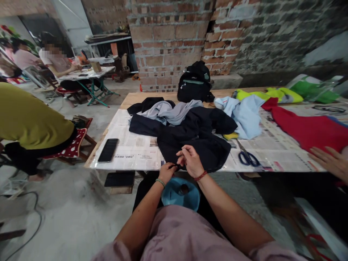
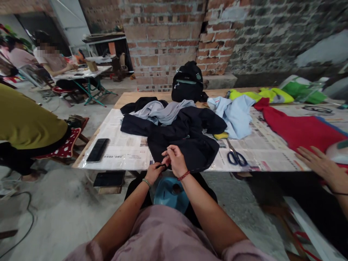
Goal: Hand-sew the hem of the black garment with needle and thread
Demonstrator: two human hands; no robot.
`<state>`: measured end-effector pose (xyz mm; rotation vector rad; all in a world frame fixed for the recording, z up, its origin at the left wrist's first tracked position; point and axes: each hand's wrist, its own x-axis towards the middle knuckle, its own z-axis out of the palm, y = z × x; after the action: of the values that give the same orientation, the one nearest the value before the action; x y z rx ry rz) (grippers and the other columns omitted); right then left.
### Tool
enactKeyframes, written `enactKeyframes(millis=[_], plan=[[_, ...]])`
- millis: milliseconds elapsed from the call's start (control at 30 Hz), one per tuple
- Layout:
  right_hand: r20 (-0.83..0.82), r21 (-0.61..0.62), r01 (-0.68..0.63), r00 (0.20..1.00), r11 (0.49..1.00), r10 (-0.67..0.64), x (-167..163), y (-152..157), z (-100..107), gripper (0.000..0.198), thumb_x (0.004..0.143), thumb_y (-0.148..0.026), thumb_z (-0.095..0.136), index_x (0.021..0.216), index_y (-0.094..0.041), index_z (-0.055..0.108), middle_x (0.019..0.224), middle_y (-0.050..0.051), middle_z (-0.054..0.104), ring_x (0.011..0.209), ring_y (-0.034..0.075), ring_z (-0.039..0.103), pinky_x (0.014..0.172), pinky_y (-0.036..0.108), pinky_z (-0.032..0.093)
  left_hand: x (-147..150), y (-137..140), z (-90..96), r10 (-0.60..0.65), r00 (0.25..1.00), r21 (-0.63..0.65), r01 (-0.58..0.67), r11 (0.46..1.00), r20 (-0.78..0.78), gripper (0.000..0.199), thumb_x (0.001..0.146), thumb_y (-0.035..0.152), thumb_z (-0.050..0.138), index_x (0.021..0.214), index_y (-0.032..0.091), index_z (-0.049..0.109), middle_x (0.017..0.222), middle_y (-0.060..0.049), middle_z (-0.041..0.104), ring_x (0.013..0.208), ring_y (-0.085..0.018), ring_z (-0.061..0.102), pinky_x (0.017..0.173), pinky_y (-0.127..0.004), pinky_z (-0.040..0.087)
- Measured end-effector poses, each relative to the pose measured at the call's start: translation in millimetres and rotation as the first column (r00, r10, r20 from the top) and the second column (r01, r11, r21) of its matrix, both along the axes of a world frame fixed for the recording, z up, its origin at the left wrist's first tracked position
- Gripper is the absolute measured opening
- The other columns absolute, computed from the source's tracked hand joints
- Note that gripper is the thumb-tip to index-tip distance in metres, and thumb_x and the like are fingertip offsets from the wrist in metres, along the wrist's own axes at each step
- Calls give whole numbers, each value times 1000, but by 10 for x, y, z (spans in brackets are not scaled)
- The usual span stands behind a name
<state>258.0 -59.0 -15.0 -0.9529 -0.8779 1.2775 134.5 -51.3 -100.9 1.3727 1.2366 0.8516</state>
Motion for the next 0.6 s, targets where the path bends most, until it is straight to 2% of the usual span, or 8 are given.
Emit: enactKeyframes(millis=[133, 233, 267, 333, 400, 467, 533, 600], plan=[[-186, 12, -130, 974, 991, 130, -137, -127, -167, 17, 81, -38, 46, 92, -27, 38, 64, -6, 57, 68, 15, 63, 57, 27, 50, 7, -4, -14, 32, 998, -72, -28, 997, 60, 17, 67, 29, 57, 67, 13, 59, 46, 5, 48, 39, -7, 43, 41, -18, 33], [172, 188, -145, 979, 971, 113, -175, -178, -258, 12, 85, -33, 40, 92, -25, 45, 68, -2, 59, 84, 16, 61, 77, 36, 49, 12, 23, -58, 43, 995, -122, -31, 992, 91, 15, 67, 27, 56, 60, 13, 54, 39, 6, 43, 36, -7, 42, 40, -18, 32], [364, 274, -190, 928, 943, 82, -149, -173, -278, 12, 85, -30, 40, 91, -24, 48, 74, 0, 61, 89, 16, 60, 83, 38, 46, 10, 33, -66, 35, 995, -117, -24, 993, 92, 15, 66, 25, 56, 58, 13, 53, 38, 6, 42, 36, -7, 42, 40, -18, 32], [696, 411, -365, 717, 835, -29, -35, -136, -317, 14, 84, -23, 41, 89, -22, 54, 85, 4, 62, 98, 17, 56, 93, 42, 39, 0, 47, -60, 20, 996, -93, -13, 996, 82, 15, 65, 23, 56, 55, 14, 51, 38, 6, 43, 36, -7, 42, 40, -18, 32], [849, 459, -531, 499, 712, -174, 138, -84, -365, 19, 82, -16, 41, 91, -21, 57, 90, 5, 62, 106, 18, 51, 99, 45, 31, -13, 46, -26, 8, 998, -70, -3, 998, 68, 14, 65, 23, 56, 55, 14, 53, 40, 6, 45, 36, -7, 42, 39, -18, 31], [881, 464, -598, 389, 653, -270, 311, -41, -423, 22, 81, -13, 40, 93, -21, 57, 89, 6, 63, 109, 18, 49, 100, 46, 30, -21, 34, 17, -3, 998, -54, 6, 998, 55, 14, 65, 27, 57, 58, 14, 56, 41, 6, 46, 35, -6, 42, 38, -18, 31], [872, 478, -557, 392, 679, -292, 430, -25, -479, 22, 82, -13, 40, 94, -20, 57, 92, 7, 63, 107, 18, 50, 98, 44, 35, -20, 22, 44, -5, 999, -52, 7, 999, 39, 17, 66, 31, 57, 64, 14, 60, 41, 6, 47, 34, -7, 42, 37, -18, 31], [834, 482, -401, 484, 779, -266, 467, -32, -516, 18, 82, -18, 41, 92, -20, 57, 93, 7, 63, 99, 18, 56, 91, 41, 42, -13, 18, 43, 6, 999, -70, -3, 998, 36, 21, 67, 33, 57, 70, 13, 62, 39, 6, 46, 34, -7, 43, 37, -18, 31]])
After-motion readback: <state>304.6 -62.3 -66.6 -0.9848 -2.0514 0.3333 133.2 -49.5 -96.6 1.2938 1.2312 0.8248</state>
